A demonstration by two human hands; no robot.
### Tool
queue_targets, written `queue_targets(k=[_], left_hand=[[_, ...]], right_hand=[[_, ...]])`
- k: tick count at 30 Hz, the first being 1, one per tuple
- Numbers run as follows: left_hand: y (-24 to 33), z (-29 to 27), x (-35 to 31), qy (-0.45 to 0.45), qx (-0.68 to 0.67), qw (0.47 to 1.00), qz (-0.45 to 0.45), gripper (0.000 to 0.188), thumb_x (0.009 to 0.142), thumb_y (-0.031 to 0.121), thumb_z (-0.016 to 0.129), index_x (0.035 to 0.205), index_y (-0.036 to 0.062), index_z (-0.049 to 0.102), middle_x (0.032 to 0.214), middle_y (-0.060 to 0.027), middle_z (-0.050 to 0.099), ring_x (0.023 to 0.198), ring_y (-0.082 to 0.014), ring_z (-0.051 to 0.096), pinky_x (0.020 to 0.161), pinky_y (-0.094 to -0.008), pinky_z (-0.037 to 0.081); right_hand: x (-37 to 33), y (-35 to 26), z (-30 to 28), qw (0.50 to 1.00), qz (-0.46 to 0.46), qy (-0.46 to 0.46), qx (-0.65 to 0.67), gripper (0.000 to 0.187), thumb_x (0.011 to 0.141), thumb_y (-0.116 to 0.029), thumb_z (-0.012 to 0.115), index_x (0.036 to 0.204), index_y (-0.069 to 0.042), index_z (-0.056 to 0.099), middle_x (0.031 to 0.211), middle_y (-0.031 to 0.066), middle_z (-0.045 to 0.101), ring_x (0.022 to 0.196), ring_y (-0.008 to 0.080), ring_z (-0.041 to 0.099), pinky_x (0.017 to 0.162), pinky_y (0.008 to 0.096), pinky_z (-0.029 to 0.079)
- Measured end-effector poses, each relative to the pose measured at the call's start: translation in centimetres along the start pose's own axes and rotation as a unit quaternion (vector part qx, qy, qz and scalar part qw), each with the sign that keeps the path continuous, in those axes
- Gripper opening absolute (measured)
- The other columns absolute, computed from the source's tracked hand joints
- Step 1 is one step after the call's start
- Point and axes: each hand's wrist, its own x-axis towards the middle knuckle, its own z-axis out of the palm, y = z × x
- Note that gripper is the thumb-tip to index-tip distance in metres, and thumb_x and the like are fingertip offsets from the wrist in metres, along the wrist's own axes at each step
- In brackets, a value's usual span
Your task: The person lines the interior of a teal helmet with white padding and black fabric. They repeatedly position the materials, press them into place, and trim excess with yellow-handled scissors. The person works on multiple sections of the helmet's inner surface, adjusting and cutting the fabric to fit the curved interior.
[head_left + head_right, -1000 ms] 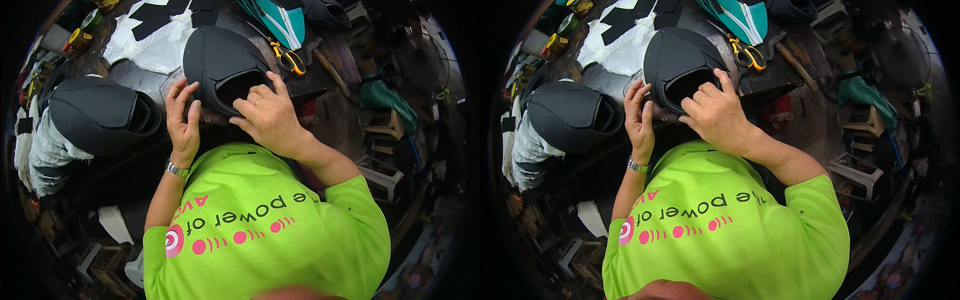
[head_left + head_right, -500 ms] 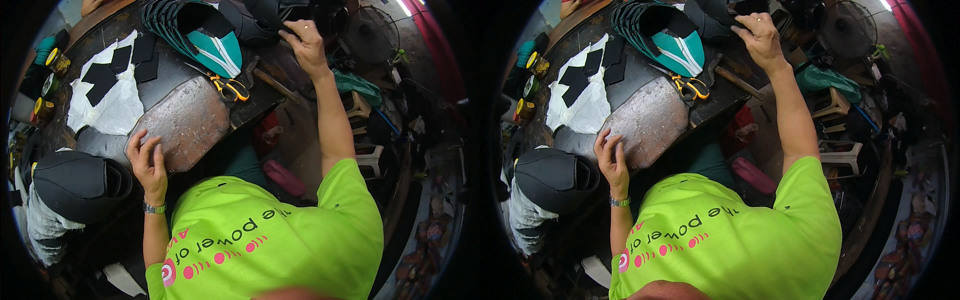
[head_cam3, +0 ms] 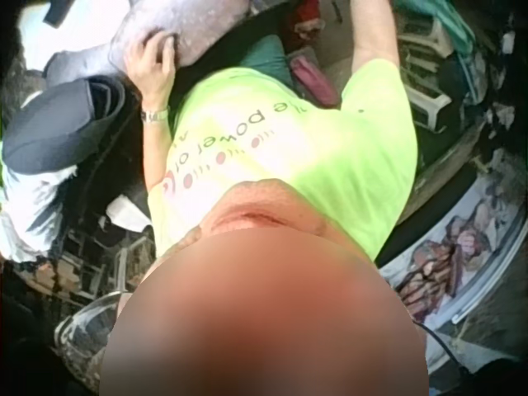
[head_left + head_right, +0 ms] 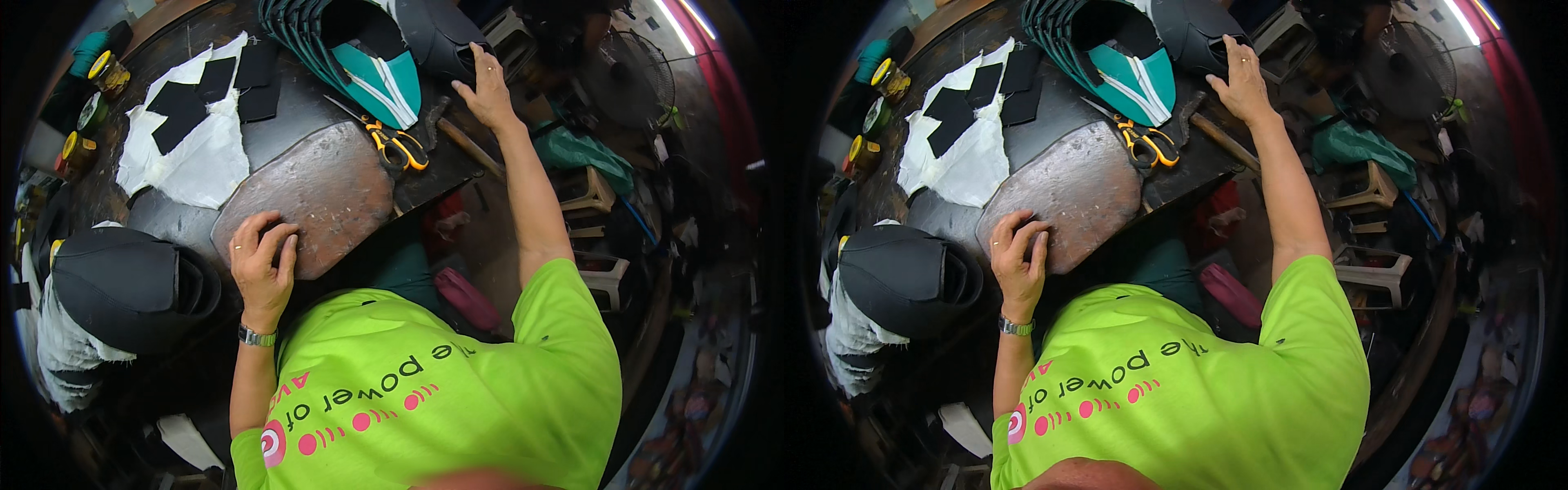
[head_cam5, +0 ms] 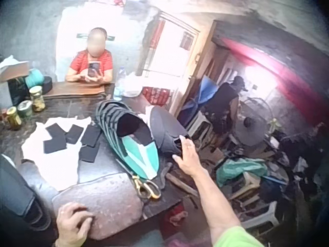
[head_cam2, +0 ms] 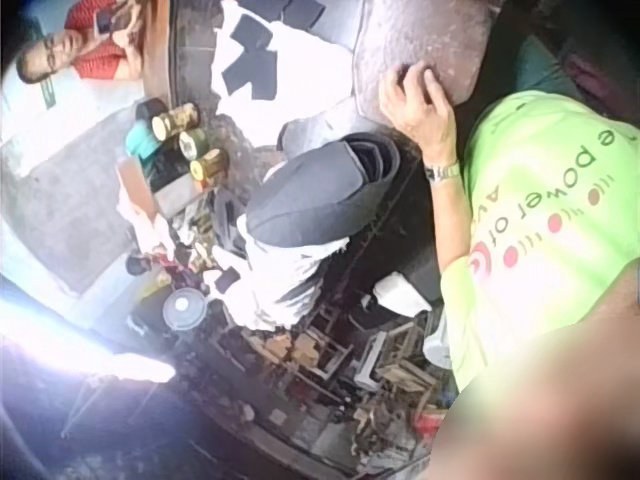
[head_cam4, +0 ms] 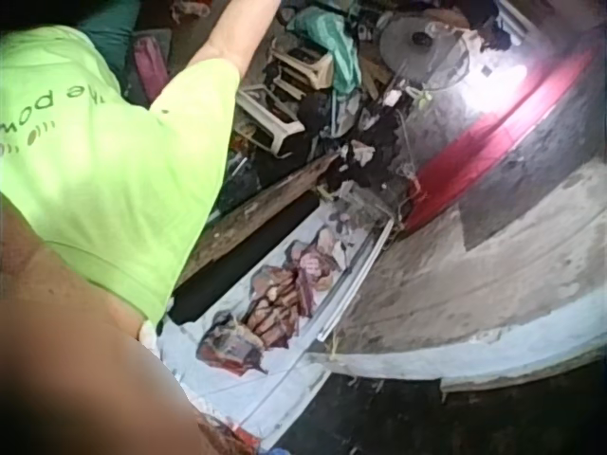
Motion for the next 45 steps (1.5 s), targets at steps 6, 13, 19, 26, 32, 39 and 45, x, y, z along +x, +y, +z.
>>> queue_targets(k=[6, 13, 19, 26, 32, 39, 45], left_hand=[[0.2, 0.0, 0.1, -0.002, -0.005, 1.000, 0.003, 0.015, 0.085, 0.009, 0.076, 0.100, 0.0093, 0.076, 0.116, -0.0071, 0.070, 0.115, -0.0294, 0.063, 0.100, -0.0414, 0.045], [0.1, 0.1, 0.0, 0.009, -0.020, 1.000, 0.010, 0.013, 0.086, 0.009, 0.076, 0.099, 0.0093, 0.076, 0.114, -0.0063, 0.071, 0.113, -0.0291, 0.064, 0.098, -0.0417, 0.046], [-0.3, 0.0, -0.3, 0.019, -0.038, 0.999, 0.013, 0.013, 0.087, 0.008, 0.074, 0.100, 0.0085, 0.076, 0.114, -0.0069, 0.071, 0.113, -0.0288, 0.064, 0.098, -0.0403, 0.047], [-0.2, -0.3, -0.3, 0.053, -0.101, 0.993, 0.028, 0.017, 0.084, 0.004, 0.074, 0.100, 0.0082, 0.075, 0.111, -0.0073, 0.070, 0.111, -0.0298, 0.064, 0.099, -0.0419, 0.047], [1.2, -1.8, -0.5, 0.036, -0.159, 0.986, 0.036, 0.017, 0.084, -0.002, 0.073, 0.100, 0.0049, 0.074, 0.113, -0.0108, 0.070, 0.113, -0.0307, 0.064, 0.101, -0.0419, 0.049], [2.6, -3.3, -0.8, -0.010, -0.188, 0.981, 0.046, 0.022, 0.080, -0.002, 0.076, 0.101, 0.0061, 0.075, 0.112, -0.0104, 0.069, 0.112, -0.0315, 0.064, 0.097, -0.0416, 0.051], [4.0, -6.1, -0.6, 0.081, -0.080, 0.986, 0.121, 0.024, 0.078, 0.001, 0.080, 0.101, 0.0070, 0.077, 0.117, -0.0085, 0.070, 0.116, -0.0320, 0.063, 0.100, -0.0434, 0.049]], right_hand=[[0.8, -3.3, -2.2, 0.994, -0.045, 0.080, -0.058, 0.073, 0.086, -0.032, 0.081, 0.147, -0.009, 0.048, 0.138, 0.0196, 0.058, 0.132, 0.0375, 0.052, 0.110, 0.0479, 0.042], [1.3, -14.6, 1.1, 0.982, -0.123, -0.067, 0.129, 0.055, 0.089, -0.038, 0.076, 0.131, -0.005, 0.066, 0.128, 0.0202, 0.069, 0.119, 0.0390, 0.063, 0.101, 0.0450, 0.050], [2.7, -13.7, 2.5, 0.972, -0.003, -0.067, 0.227, 0.032, 0.098, -0.027, 0.063, 0.116, -0.002, 0.070, 0.092, 0.0234, 0.072, 0.089, 0.0409, 0.072, 0.079, 0.0431, 0.056], [1.6, -17.5, -3.9, 0.928, -0.053, 0.216, 0.298, 0.009, 0.100, -0.005, 0.063, 0.098, 0.001, 0.070, 0.085, 0.0122, 0.071, 0.077, 0.0201, 0.072, 0.069, 0.0307, 0.056], [-3.3, -21.1, -3.5, 0.972, -0.193, 0.051, 0.125, 0.079, 0.081, -0.046, 0.085, 0.136, 0.005, 0.057, 0.123, 0.0261, 0.067, 0.114, 0.0407, 0.067, 0.099, 0.0444, 0.054], [-1.9, -18.5, 0.0, 0.993, -0.070, 0.065, 0.065, 0.031, 0.092, -0.005, 0.056, 0.122, 0.000, 0.064, 0.100, 0.0218, 0.071, 0.094, 0.0406, 0.068, 0.085, 0.0495, 0.055], [-8.6, -23.6, -7.4, 0.977, -0.201, 0.031, 0.067, 0.037, 0.085, -0.001, 0.057, 0.121, 0.002, 0.065, 0.095, 0.0187, 0.066, 0.087, 0.0369, 0.064, 0.076, 0.0449, 0.055]])
